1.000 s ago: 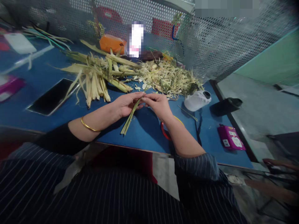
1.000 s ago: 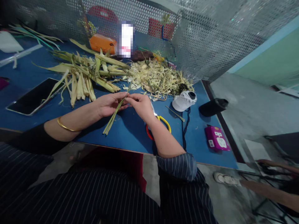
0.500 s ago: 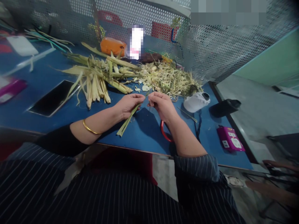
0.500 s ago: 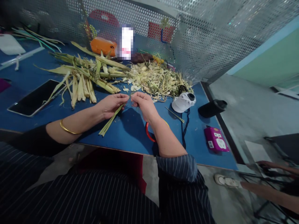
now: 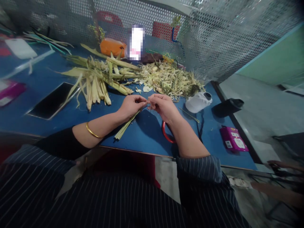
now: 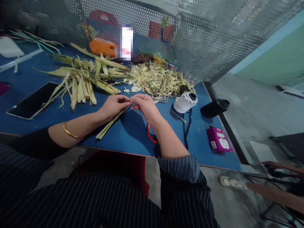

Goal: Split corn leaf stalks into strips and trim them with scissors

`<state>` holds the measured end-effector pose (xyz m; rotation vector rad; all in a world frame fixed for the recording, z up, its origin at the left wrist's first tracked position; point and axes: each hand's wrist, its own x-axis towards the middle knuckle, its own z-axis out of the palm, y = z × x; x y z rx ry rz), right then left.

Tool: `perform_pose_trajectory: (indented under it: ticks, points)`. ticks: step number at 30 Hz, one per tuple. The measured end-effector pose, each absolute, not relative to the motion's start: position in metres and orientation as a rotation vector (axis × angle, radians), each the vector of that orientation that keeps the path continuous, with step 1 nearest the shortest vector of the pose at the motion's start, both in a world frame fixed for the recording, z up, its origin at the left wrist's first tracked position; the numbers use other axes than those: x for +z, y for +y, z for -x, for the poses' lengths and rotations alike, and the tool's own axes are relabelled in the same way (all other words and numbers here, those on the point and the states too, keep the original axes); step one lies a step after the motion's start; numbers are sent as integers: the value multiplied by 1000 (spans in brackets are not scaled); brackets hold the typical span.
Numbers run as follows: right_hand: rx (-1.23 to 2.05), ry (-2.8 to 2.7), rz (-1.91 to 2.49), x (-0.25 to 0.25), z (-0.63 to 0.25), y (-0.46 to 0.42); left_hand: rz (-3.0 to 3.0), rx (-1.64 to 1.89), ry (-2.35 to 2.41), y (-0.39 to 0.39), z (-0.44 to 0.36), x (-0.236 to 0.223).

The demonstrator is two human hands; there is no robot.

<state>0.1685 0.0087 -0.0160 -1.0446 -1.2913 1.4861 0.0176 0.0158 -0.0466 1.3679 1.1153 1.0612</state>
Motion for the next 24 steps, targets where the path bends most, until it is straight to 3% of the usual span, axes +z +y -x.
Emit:
perform_pose_trajectory:
  ticks: [6, 11, 16, 20, 24]
  points:
    - [1178, -1479, 1202, -25, -173, 16, -1394, 1105, 1206, 19, -17, -48]
    - [632, -2057, 1544, -25, -178, 18, -1458, 1148, 1256, 22, -16, -52]
    - [435, -2117, 1413, -23, -178, 16, -1539, 1103, 1320, 23, -14, -50]
    - [486, -2050, 1142, -27, -177, 18, -1523, 1038, 1324, 21, -12, -43]
    - [654, -2053, 1167, -33, -176, 22, -1520, 1024, 1305, 21, -10, -42]
